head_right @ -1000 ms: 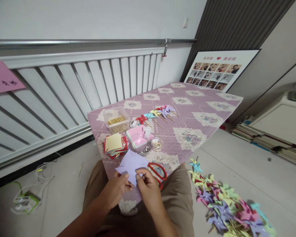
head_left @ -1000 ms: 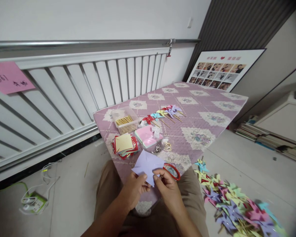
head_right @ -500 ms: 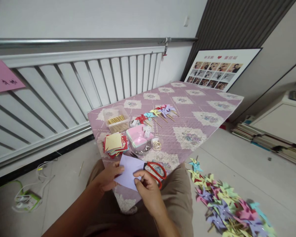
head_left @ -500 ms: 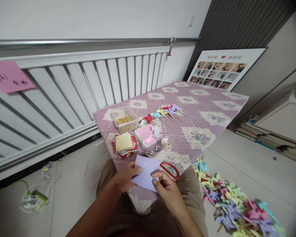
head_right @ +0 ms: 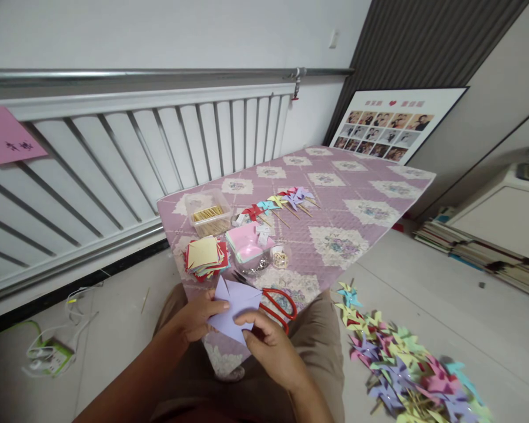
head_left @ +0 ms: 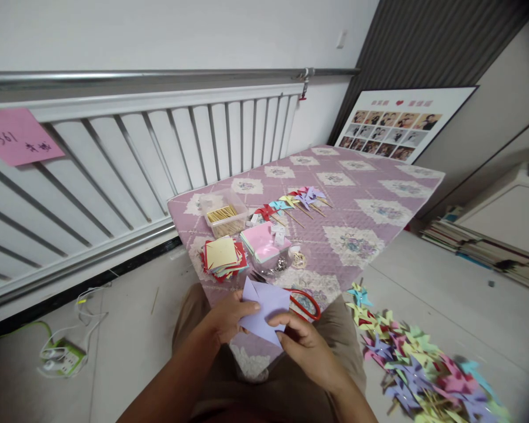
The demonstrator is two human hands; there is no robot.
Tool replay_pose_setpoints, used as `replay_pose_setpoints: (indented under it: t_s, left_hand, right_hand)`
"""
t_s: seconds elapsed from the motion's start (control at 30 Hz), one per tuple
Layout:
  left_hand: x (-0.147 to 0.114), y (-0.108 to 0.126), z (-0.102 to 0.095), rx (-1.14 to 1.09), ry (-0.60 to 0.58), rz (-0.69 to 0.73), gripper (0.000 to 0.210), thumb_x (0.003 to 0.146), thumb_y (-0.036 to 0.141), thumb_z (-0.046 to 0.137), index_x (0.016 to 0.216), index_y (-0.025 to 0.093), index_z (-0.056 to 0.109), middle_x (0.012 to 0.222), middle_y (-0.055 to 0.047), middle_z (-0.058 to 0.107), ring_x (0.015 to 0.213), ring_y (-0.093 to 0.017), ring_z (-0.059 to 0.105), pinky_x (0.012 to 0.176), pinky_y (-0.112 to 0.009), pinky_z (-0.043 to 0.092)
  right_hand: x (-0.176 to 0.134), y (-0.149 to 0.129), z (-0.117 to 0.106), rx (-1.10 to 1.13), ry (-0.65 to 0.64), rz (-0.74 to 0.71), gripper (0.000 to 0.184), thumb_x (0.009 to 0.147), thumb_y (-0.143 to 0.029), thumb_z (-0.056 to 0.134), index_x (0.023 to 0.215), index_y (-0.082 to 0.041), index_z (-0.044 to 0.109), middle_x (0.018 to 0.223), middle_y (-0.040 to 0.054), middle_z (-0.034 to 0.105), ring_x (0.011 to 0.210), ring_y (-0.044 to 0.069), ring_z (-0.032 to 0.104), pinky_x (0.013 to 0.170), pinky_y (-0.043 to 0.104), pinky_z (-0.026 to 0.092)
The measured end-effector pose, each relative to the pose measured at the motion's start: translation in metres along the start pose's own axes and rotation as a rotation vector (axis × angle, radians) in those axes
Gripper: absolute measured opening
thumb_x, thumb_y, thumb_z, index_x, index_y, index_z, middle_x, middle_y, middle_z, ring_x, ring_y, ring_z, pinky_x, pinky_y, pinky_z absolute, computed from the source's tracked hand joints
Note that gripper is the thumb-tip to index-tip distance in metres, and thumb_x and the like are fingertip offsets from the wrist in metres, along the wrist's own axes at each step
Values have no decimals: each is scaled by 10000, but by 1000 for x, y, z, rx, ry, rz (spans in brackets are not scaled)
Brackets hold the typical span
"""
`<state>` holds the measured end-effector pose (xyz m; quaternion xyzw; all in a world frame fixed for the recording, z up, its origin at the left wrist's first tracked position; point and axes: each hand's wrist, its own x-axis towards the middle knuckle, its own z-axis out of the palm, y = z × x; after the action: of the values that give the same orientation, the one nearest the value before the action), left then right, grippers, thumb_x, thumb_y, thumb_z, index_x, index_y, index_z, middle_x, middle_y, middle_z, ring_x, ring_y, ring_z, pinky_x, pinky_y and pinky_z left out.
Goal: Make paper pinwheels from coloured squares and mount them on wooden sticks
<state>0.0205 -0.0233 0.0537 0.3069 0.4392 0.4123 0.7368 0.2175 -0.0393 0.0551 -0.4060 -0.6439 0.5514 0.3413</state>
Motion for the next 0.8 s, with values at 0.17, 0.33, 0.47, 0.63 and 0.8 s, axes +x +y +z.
replay_pose_setpoints:
  t_s: [0.17,0.33,0.47,0.63,0.8]
  left_hand:
    - [-3,5,6,59,4,23,171,666,274,716,802,170,713,635,-40,626,487,-119,474,489,-241,354]
    - [-3,4,8,135,6,35,177,669,282,697,799,163,709,659,-41,637,513,-132,479,545,-274,364]
    - [-3,5,14,166,79,52,113,668,230,677,750,157,701,594,-22,596,495,-123,450,528,-263,330]
    - [-5,5,21,162,129,78,64,655,196,659,694,157,693,566,-14,580,496,-125,438,506,-256,310]
    - [-6,0,23,116,151,77,135,666,250,697,763,157,697,576,-21,587,492,-130,458,505,-262,334]
  right_hand:
    - [1,-3,-4,-39,-31,-9,143,822,-295,609,916,-230,694,896,43,677,817,207,593,747,308,473]
    - [3,-2,-2,-43,-11,-6,140,842,-348,614,846,-222,675,805,11,641,765,180,562,714,275,450]
    - [6,-2,4,-30,64,8,193,842,-389,604,793,-206,644,749,-1,597,714,169,524,669,265,425]
    - [8,0,11,-26,136,39,244,852,-424,578,747,-205,586,694,-20,516,647,150,455,597,245,374]
    - [7,2,17,-25,165,55,272,873,-434,546,722,-208,544,680,-29,460,637,144,418,590,243,351]
